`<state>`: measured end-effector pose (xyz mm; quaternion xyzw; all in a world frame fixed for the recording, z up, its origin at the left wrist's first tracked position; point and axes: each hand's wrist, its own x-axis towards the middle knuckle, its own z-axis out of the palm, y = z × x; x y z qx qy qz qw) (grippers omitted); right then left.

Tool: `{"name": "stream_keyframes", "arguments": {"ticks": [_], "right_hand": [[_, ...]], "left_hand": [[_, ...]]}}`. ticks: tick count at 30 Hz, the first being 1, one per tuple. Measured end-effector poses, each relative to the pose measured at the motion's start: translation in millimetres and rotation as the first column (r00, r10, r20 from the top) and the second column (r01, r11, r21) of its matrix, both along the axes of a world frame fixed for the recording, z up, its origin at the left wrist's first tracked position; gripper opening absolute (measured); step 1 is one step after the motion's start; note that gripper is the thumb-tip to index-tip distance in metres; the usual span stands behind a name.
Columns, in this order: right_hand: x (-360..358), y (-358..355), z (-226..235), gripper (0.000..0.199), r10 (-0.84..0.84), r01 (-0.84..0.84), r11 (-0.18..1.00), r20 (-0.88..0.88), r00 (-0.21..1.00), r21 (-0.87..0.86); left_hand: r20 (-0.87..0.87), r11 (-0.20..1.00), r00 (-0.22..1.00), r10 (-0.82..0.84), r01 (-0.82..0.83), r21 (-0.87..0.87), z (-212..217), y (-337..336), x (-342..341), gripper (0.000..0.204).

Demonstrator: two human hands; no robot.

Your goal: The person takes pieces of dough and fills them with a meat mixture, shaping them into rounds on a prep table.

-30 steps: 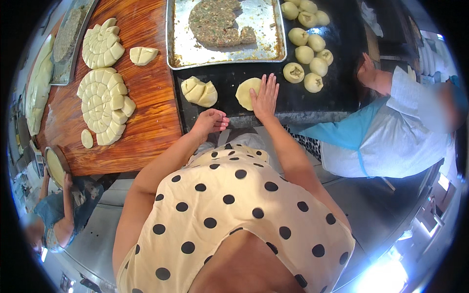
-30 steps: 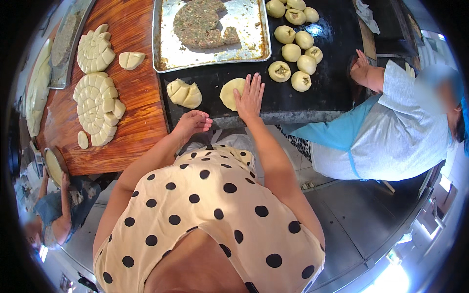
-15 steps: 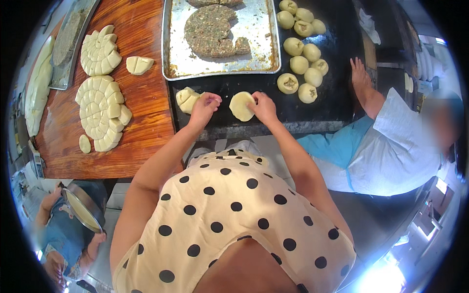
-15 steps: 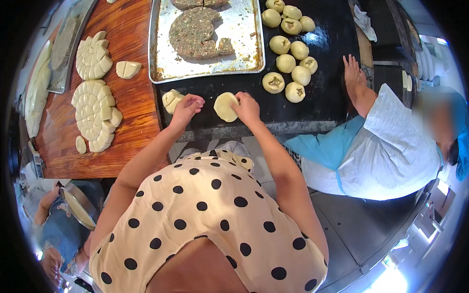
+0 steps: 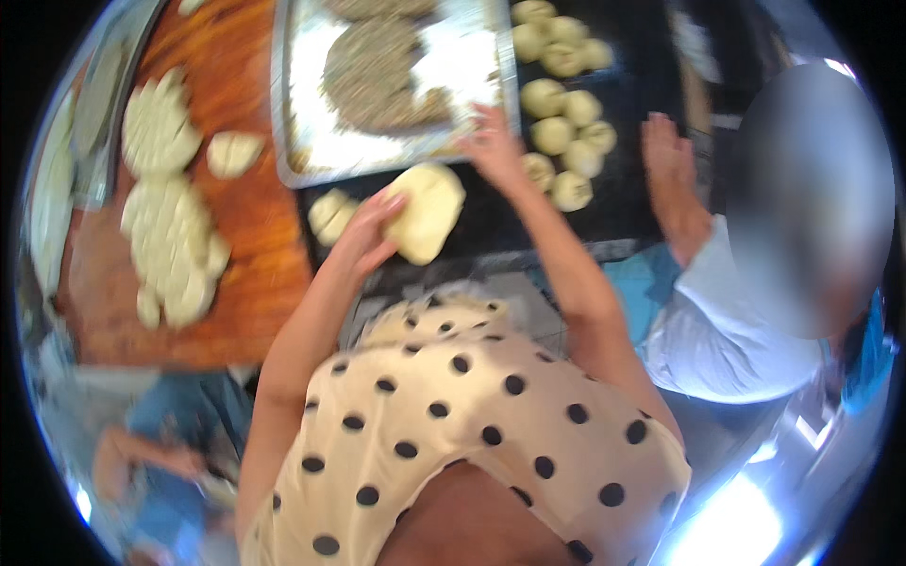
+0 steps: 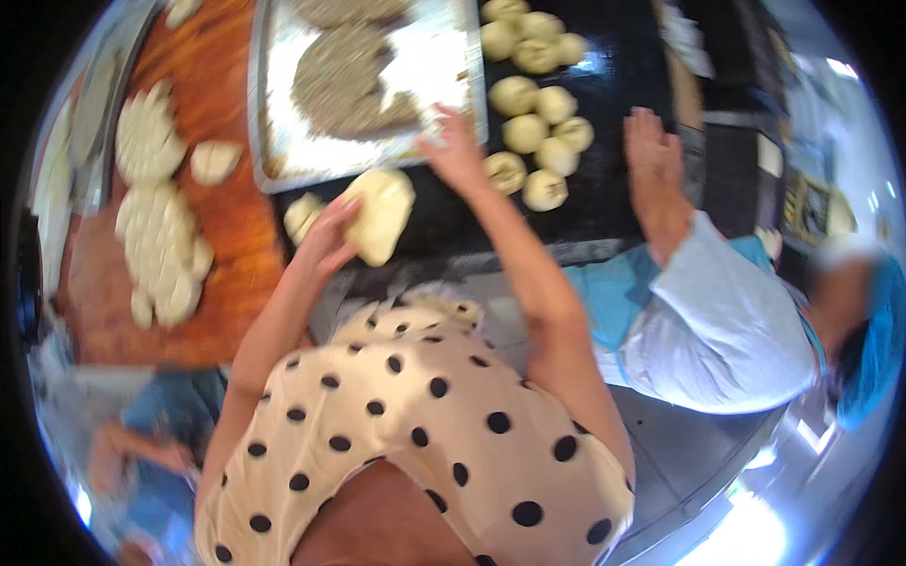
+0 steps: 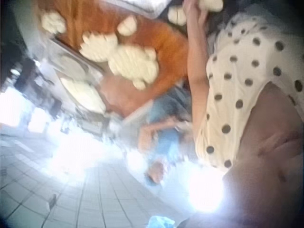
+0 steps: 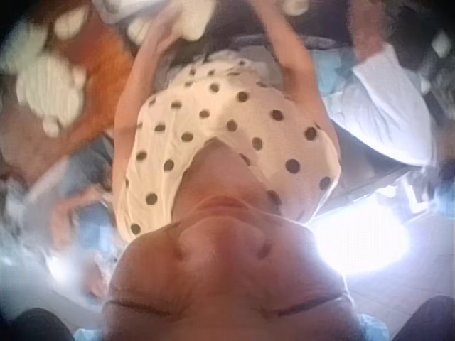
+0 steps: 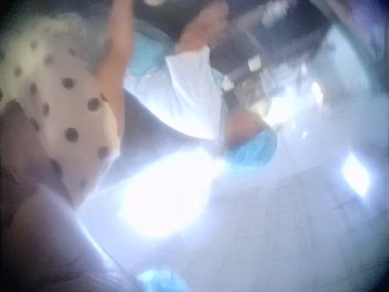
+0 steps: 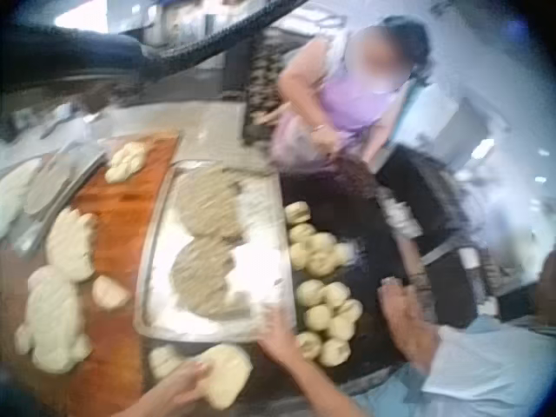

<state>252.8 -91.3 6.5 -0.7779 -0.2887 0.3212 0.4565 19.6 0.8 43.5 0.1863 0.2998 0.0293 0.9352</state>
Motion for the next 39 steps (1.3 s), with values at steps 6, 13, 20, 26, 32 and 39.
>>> {"name": "stream_keyframes", "arguments": {"ticks": [6,13,20,26,32,39], "right_hand": [[64,49,-19,0.115,0.474,-0.426,0.879,0.302,0.827,-0.213],[48,60,-34,0.076,0.485,-0.449,0.874,0.312,0.817,-0.184],[38,48,-39,0.063,0.358,-0.344,0.932,0.453,0.817,-0.117],[32,52,-43,0.062,0.310,-0.278,0.951,0.420,0.853,-0.137],[19,30,-28,0.054,0.102,-0.114,0.992,0.177,0.979,0.057],[-13,19,108,0.056,0.396,-0.403,0.912,0.404,0.824,-0.072]], "left_hand": [[0.235,0.932,0.942,0.239,-0.154,-0.329,15,8,-11,0.070],[-0.128,0.985,0.976,0.174,-0.175,-0.001,10,10,-15,0.052],[-0.148,0.989,0.978,0.146,-0.142,0.041,27,21,-4,0.048],[-0.156,0.973,0.982,0.106,-0.070,0.220,41,23,2,0.050],[-0.195,0.925,0.930,0.310,-0.247,0.290,29,39,9,0.037],[-0.172,0.928,0.937,0.305,-0.253,0.272,34,44,26,0.044]]}}
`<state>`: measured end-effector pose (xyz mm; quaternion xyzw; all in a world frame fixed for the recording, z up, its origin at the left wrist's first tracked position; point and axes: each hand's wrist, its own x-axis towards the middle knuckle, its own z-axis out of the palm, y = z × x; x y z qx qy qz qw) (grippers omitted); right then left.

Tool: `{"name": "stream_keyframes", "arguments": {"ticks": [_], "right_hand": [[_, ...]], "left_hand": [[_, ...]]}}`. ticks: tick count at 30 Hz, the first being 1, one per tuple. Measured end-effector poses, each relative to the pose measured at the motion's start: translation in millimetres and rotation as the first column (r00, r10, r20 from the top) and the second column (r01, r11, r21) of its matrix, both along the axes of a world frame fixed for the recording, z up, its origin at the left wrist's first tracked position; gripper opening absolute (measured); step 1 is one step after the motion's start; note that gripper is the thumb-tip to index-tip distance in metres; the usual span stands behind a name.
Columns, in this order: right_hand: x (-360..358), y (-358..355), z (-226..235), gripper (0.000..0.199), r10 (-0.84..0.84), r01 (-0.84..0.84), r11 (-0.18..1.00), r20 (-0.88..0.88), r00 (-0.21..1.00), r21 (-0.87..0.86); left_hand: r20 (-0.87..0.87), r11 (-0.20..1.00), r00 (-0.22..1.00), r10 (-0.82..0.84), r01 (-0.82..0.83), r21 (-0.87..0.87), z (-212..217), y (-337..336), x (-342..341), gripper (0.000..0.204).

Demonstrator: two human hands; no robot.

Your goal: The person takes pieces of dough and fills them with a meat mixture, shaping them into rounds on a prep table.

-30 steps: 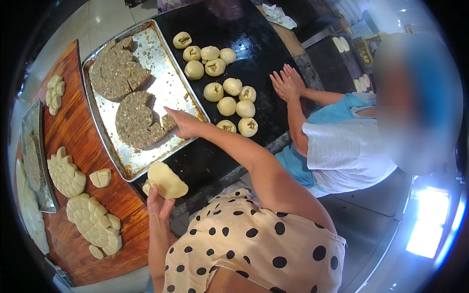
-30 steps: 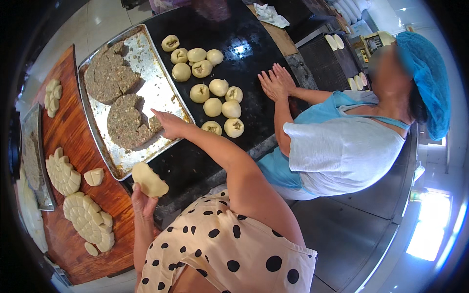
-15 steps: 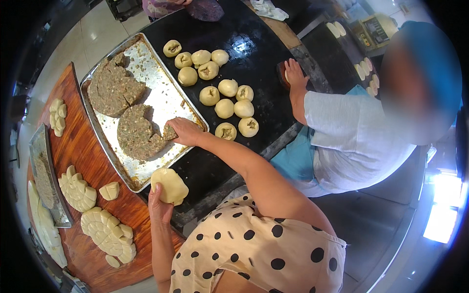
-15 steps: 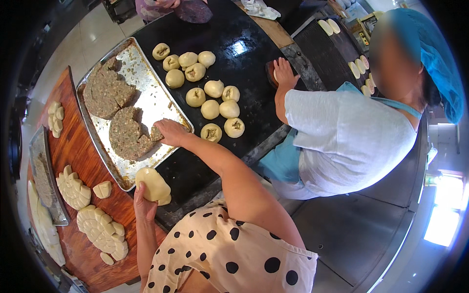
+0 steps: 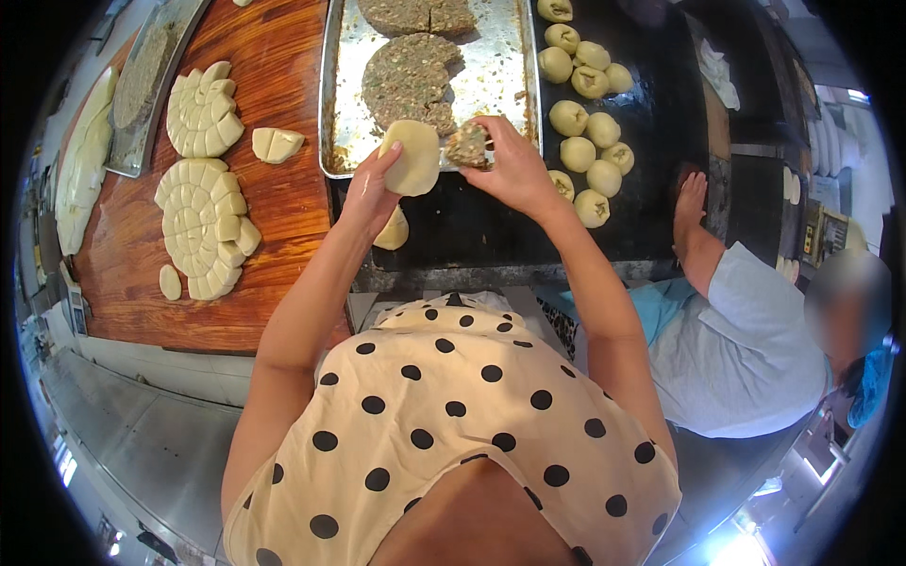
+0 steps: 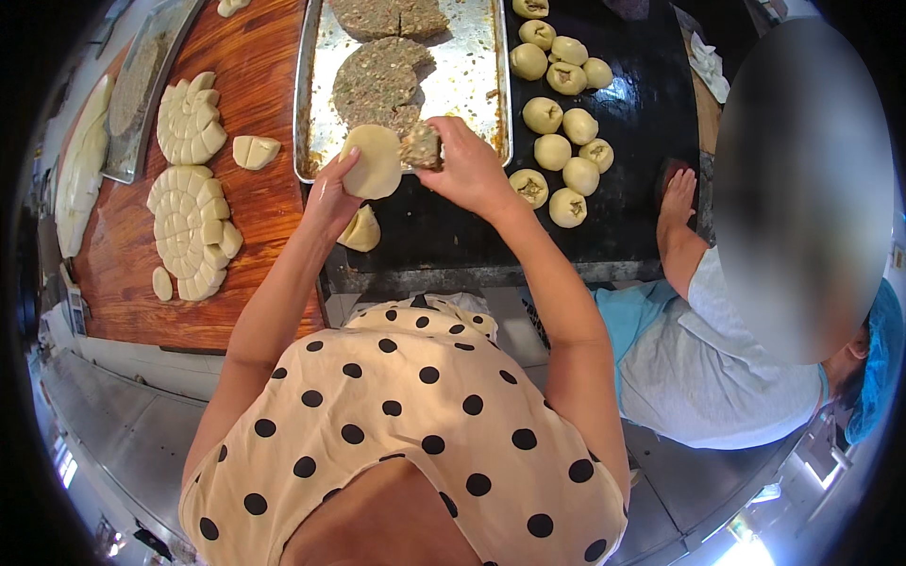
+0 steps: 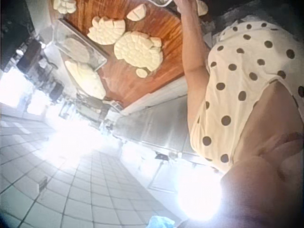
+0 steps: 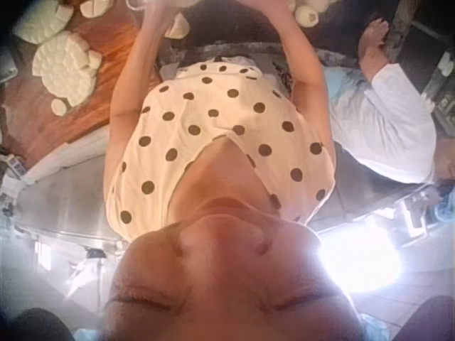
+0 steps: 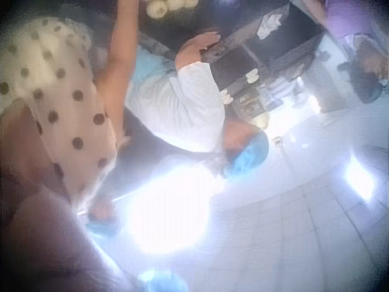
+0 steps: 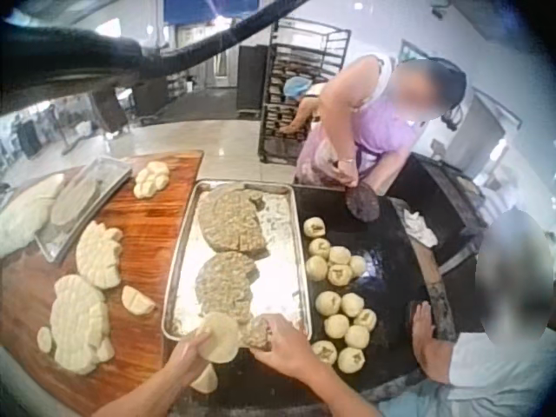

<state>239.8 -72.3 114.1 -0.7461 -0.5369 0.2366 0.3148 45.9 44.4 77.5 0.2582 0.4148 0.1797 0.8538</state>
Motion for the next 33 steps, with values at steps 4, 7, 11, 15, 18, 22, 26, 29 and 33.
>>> {"name": "stream_keyframes", "arguments": {"ticks": [4,7,11,15,18,22,26,29,33], "right_hand": [[-31,11,19,0.052,0.128,-0.122,0.992,0.194,0.973,-0.044],[-44,16,22,0.052,0.165,-0.139,0.985,0.329,0.930,-0.099],[-45,14,28,0.052,0.151,-0.140,0.988,0.296,0.943,-0.060],[-36,-1,19,0.043,-0.209,0.266,0.953,-0.320,0.924,0.145],[-49,-10,-13,0.056,-0.343,0.725,0.687,-0.856,0.386,0.051],[-75,12,12,0.064,-0.123,0.764,0.633,-0.991,-0.060,-0.125],[-69,21,8,0.052,-0.109,0.770,0.631,-0.994,-0.033,-0.095],[-69,26,9,0.045,-0.186,0.811,0.584,-0.978,0.096,-0.032],[-72,28,6,0.037,-0.212,0.850,0.526,-0.964,0.163,0.028]], "left_hand": [[0.111,0.997,0.994,-0.023,0.031,-0.076,1,-7,6,0.043],[0.147,0.995,0.986,-0.083,0.090,-0.046,12,-10,12,0.045],[0.142,0.993,0.983,-0.118,0.116,0.023,16,-13,13,0.047],[0.197,0.986,0.979,-0.041,0.071,-0.149,30,-16,21,0.049],[0.265,0.952,0.963,0.037,0.047,-0.303,46,-21,30,0.046],[0.298,0.961,0.952,0.066,0.020,-0.276,45,-32,42,0.039],[0.288,0.982,0.957,0.034,0.022,-0.188,44,-34,49,0.035],[0.296,0.986,0.955,0.020,0.030,-0.165,48,-37,53,0.034],[0.172,0.996,0.983,-0.067,0.075,-0.041,57,-38,53,0.034]]}}
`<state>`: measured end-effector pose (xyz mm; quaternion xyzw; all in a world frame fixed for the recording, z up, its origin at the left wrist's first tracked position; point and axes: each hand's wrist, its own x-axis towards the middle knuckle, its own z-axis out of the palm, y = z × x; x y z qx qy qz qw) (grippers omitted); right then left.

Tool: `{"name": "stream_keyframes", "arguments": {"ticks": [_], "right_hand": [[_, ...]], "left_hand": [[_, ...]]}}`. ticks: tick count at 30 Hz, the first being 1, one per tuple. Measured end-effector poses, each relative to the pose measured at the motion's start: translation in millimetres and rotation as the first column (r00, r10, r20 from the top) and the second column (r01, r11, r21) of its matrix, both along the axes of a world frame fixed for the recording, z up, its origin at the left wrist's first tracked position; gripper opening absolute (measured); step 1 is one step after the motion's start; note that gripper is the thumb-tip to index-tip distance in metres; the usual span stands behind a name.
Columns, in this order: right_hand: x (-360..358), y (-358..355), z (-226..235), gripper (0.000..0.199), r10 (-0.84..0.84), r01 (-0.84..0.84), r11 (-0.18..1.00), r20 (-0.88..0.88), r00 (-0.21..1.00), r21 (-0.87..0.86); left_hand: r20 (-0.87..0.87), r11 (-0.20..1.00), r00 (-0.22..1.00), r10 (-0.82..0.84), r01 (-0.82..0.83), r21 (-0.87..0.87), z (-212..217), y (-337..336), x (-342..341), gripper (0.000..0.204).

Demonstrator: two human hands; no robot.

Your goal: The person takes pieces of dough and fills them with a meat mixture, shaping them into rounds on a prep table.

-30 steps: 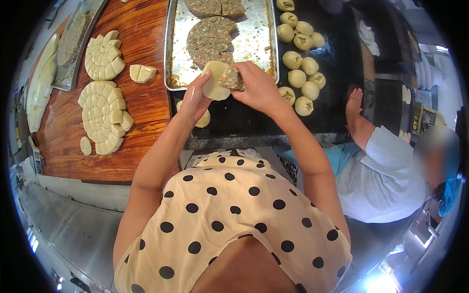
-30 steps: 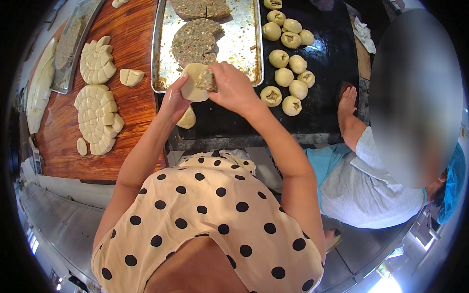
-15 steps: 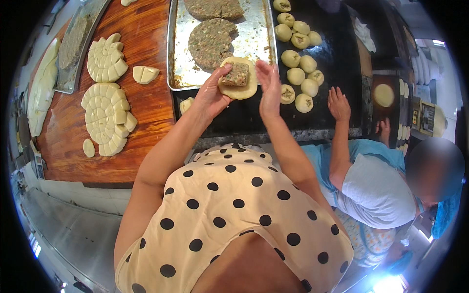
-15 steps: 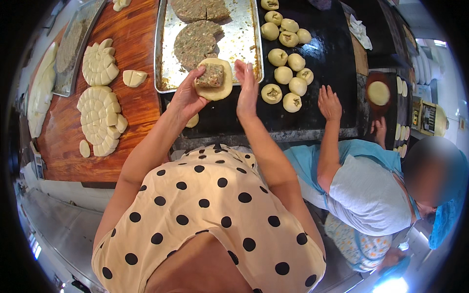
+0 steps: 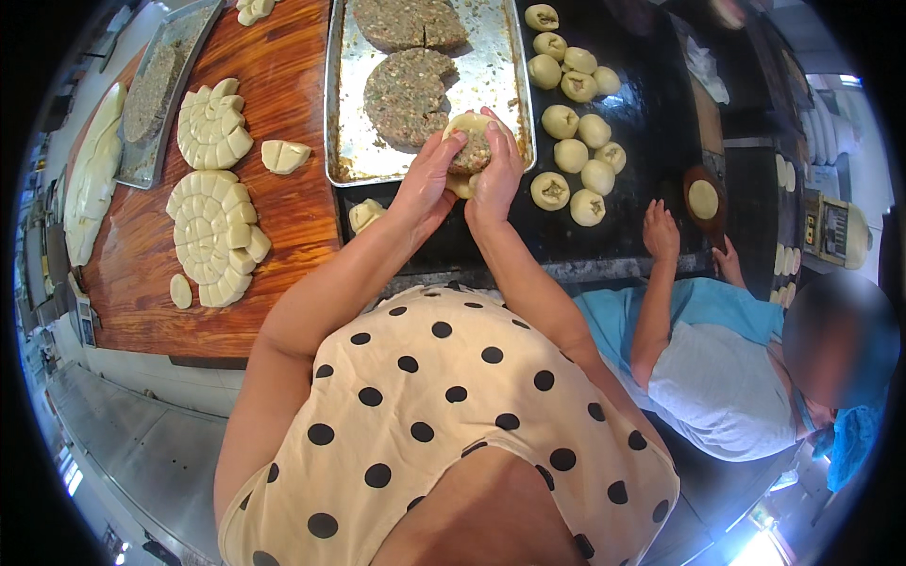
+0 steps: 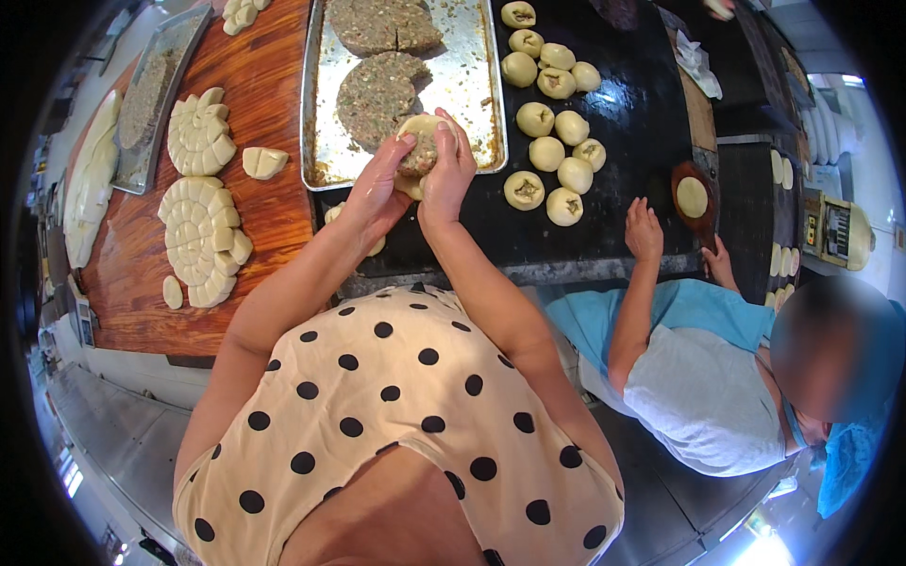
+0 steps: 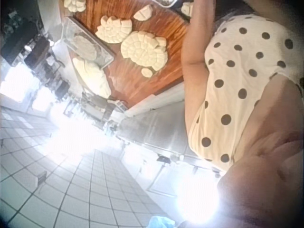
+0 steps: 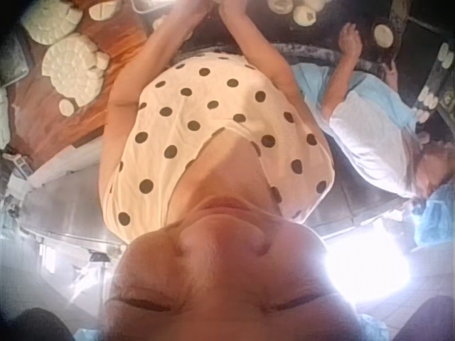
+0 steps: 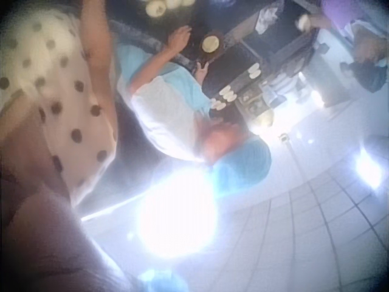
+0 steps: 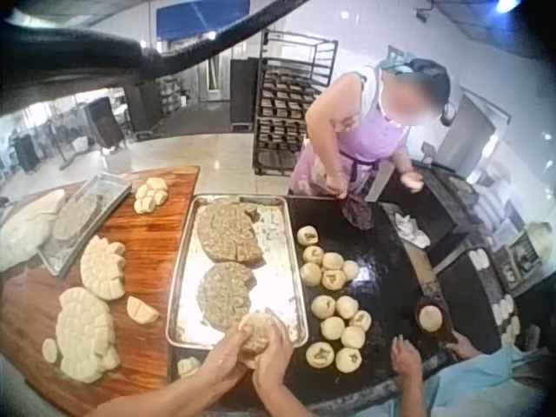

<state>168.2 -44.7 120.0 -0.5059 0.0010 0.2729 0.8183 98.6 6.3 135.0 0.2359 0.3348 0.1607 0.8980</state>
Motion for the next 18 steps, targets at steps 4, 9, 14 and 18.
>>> {"name": "stream_keyframes", "arguments": {"ticks": [4,9,14,18], "right_hand": [[-2,-2,-4,0.036,-0.066,0.066,0.997,0.005,0.998,-0.041],[-7,-8,-17,0.037,-0.065,0.102,0.984,0.236,0.970,-0.149],[-3,-4,-19,0.032,-0.146,0.149,0.987,0.051,0.988,-0.057],[1,-5,-3,0.038,-0.081,0.106,0.990,-0.252,0.964,0.087]], "left_hand": [[-0.091,0.993,0.993,-0.077,0.085,0.080,4,2,3,0.033],[-0.009,0.993,1.000,-0.027,0.028,0.116,-23,-2,5,0.028],[0.008,0.983,0.985,-0.175,0.174,0.056,-18,8,1,0.039],[0.109,0.978,0.976,-0.189,0.197,-0.069,9,12,-8,0.056]]}}
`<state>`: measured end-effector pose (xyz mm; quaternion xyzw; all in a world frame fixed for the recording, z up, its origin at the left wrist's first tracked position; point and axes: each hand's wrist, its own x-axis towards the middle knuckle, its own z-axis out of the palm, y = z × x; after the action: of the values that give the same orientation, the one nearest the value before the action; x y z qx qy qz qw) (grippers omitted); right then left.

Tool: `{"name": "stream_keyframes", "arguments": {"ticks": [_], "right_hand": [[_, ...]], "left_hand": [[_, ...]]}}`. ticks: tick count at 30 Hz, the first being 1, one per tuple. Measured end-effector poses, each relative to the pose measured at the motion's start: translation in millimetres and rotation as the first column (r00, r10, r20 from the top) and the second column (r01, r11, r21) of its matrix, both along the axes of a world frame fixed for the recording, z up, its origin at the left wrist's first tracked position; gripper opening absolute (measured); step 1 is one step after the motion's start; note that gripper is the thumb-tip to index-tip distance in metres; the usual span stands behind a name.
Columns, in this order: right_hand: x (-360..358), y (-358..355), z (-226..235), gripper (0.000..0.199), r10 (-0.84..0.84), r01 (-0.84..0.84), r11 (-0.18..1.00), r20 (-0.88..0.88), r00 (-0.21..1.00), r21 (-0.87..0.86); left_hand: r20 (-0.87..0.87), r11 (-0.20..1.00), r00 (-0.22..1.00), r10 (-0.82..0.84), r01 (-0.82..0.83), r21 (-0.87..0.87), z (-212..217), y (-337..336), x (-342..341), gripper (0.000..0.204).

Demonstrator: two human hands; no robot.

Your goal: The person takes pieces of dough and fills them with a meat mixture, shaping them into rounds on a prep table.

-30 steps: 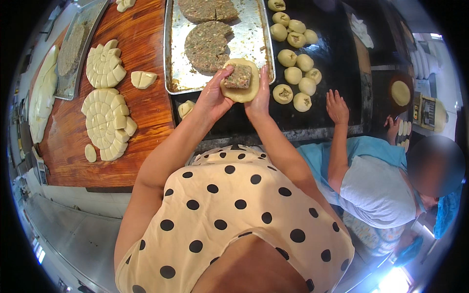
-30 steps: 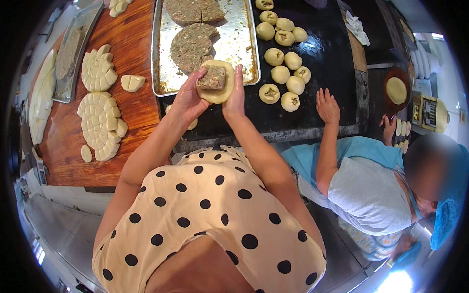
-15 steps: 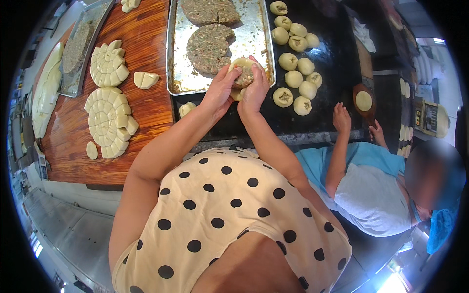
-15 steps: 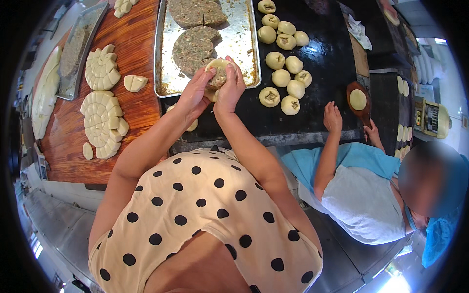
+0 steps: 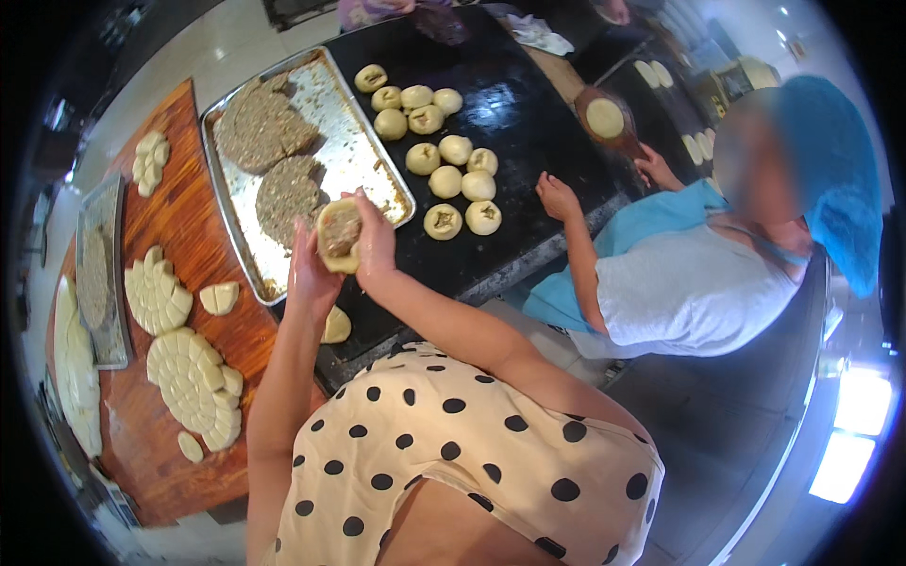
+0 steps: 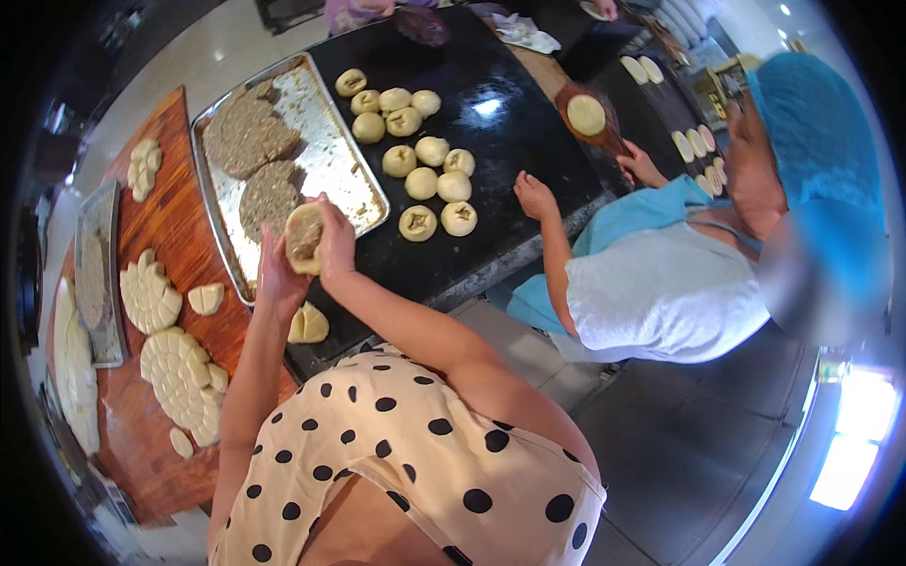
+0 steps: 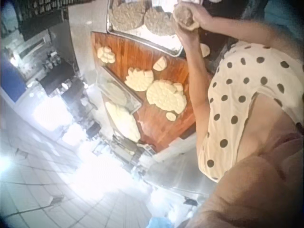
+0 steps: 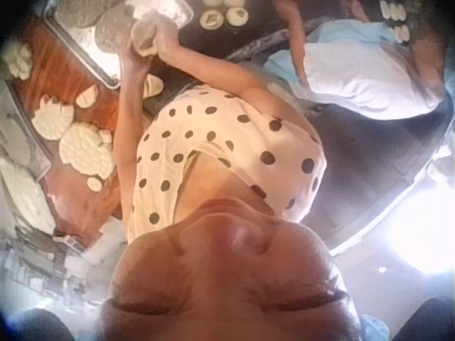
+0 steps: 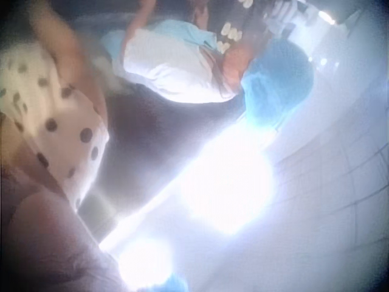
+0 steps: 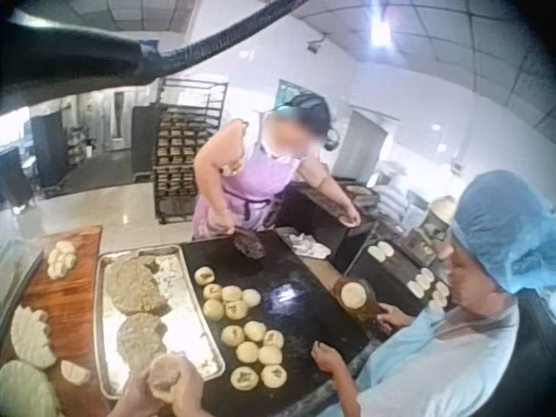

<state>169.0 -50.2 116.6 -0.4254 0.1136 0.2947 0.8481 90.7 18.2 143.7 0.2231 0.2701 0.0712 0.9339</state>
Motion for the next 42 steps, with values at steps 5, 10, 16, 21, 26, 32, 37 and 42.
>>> {"name": "stream_keyframes", "arguments": {"ticks": [5,10,16,21,26,32,37,42], "right_hand": [[-23,15,6,0.040,0.017,-0.015,1.000,0.082,0.996,-0.020],[-26,19,3,0.033,-0.099,0.126,0.989,0.301,0.948,-0.073],[-26,2,36,0.021,0.110,0.120,0.949,0.663,0.741,-0.292],[-22,-5,31,0.021,0.144,0.123,0.944,0.717,0.682,-0.306],[-20,0,40,0.022,-0.122,0.136,0.991,0.413,0.903,-0.005],[-23,5,25,0.017,0.218,0.200,0.909,0.827,0.517,-0.365],[-21,6,9,0.019,0.192,0.164,0.913,0.747,0.636,-0.375],[-9,16,35,0.022,0.032,-0.033,0.999,0.228,0.973,0.004]], "left_hand": [[0.009,0.949,0.952,0.306,-0.305,-0.085,-28,-7,-1,0.052],[-0.009,0.954,0.957,0.291,-0.291,-0.078,-6,-11,5,0.052],[-0.067,0.945,0.948,0.311,-0.301,0.131,-22,3,7,0.040],[-0.146,0.926,0.931,0.333,-0.294,0.238,13,-24,15,0.039],[-0.286,0.933,0.889,0.358,-0.337,0.122,25,-18,13,0.048],[0.012,0.845,0.948,0.318,-0.289,0.450,-46,-8,10,0.042],[-0.216,0.775,0.939,0.268,-0.077,0.628,-19,-11,9,0.050],[-0.036,0.942,0.945,0.326,-0.322,0.098,18,-5,4,0.063]]}}
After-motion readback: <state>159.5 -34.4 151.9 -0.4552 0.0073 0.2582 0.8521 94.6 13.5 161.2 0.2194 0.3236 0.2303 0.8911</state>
